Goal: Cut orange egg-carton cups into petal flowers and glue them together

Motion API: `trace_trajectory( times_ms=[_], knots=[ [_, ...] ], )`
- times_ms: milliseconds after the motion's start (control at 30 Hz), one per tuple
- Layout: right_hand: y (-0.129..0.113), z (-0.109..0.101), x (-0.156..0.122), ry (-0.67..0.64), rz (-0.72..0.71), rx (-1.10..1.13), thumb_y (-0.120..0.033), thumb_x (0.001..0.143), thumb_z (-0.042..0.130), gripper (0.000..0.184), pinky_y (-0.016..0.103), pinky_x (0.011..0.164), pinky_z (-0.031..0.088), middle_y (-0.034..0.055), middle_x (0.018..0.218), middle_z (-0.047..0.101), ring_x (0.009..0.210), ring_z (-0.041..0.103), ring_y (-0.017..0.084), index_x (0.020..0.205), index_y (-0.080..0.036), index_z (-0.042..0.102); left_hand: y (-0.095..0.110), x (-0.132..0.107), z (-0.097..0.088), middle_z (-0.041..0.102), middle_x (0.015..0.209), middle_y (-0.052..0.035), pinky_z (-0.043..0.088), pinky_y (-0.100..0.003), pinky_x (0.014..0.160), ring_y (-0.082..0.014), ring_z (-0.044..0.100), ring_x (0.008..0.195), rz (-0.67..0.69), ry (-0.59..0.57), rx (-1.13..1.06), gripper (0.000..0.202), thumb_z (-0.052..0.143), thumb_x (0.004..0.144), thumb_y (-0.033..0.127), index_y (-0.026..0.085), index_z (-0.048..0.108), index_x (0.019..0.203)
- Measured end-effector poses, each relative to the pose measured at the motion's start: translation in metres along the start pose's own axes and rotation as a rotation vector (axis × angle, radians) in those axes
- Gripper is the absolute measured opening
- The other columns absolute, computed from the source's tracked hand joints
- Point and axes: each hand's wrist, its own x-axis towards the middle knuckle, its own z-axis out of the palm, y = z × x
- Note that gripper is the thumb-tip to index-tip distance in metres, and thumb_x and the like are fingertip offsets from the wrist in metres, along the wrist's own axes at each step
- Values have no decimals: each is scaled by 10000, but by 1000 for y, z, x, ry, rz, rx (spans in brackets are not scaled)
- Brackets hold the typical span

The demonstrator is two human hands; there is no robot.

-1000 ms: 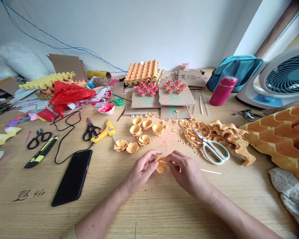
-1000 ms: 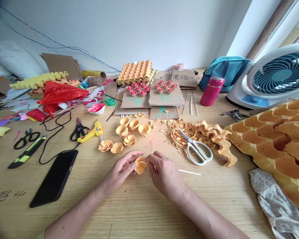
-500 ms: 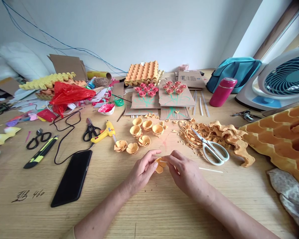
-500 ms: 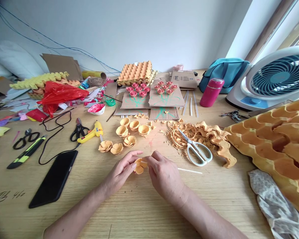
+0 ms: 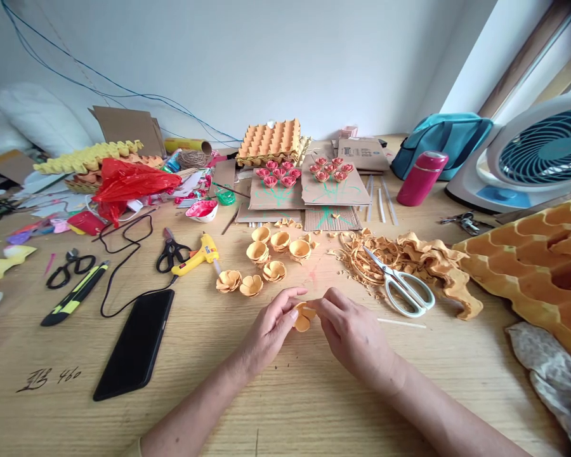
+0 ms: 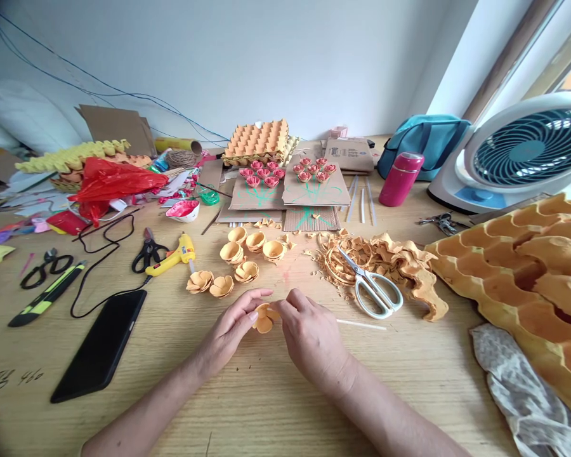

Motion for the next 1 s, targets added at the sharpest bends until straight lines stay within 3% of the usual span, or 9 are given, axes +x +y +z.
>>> trace_trajectory(
  times_ms=[167, 267, 500, 633, 767, 900, 1000],
  knots=[
    [3, 1, 0, 16, 44, 153, -105, 973, 454, 305, 243, 683, 457, 37, 977, 616, 741, 628, 140, 1168, -241, 645, -7, -1, 1, 638, 1338, -90, 486, -307, 969, -220, 611, 1176, 47, -13, 12, 385, 465, 971, 220, 222, 521, 1352],
    [2, 2, 0, 33, 49, 178, -90, 959, 461, 327, 243, 691, 461, 34, 969, 608, 710, 612, 130, 1163, -250, 661, -11, -1, 2, 621, 1366, -91, 496, -309, 972, -220, 613, 1180, 76, -15, 42, 386, 486, 962, 209, 225, 528, 1345],
    [-3, 1, 0, 8, 26, 178, -85, 953, 485, 302, 212, 642, 444, 24, 915, 584, 683, 595, 117, 1105, -249, 688, -20, 4, 11, 737, 1093, -74, 552, -302, 861, -188, 700, 961, 66, 88, 124, 325, 523, 915, 154, 196, 586, 1231],
    [-4, 2, -2, 36, -32, 19, -81, 952, 473, 274, 214, 603, 416, 36, 882, 581, 651, 573, 121, 1033, -220, 695, -19, 5, 11, 756, 1027, -57, 558, -293, 828, -189, 713, 929, 51, 119, 133, 262, 541, 893, 140, 195, 624, 1135],
    [-6, 3, -2, 70, -111, -92, -79, 952, 472, 280, 228, 614, 424, 59, 893, 606, 657, 568, 133, 1085, -208, 683, -16, 5, 10, 762, 992, -58, 568, -289, 793, -192, 721, 895, 58, 140, 123, 192, 565, 894, 174, 191, 639, 1070],
    [-6, 1, 0, 54, -21, 47, -110, 976, 466, 266, 225, 627, 451, 53, 927, 600, 695, 603, 137, 1132, -204, 659, -15, 5, 11, 750, 999, -52, 553, -286, 838, -186, 713, 931, 126, 197, 148, 178, 557, 903, 178, 202, 624, 1066],
    [-6, 1, 0, 45, 17, 139, -114, 976, 477, 267, 228, 642, 458, 44, 932, 589, 718, 609, 140, 1136, -219, 663, -19, 4, 11, 732, 931, -31, 533, -246, 764, -163, 700, 848, 146, 219, 177, 131, 559, 906, 190, 203, 615, 1024]
  ],
)
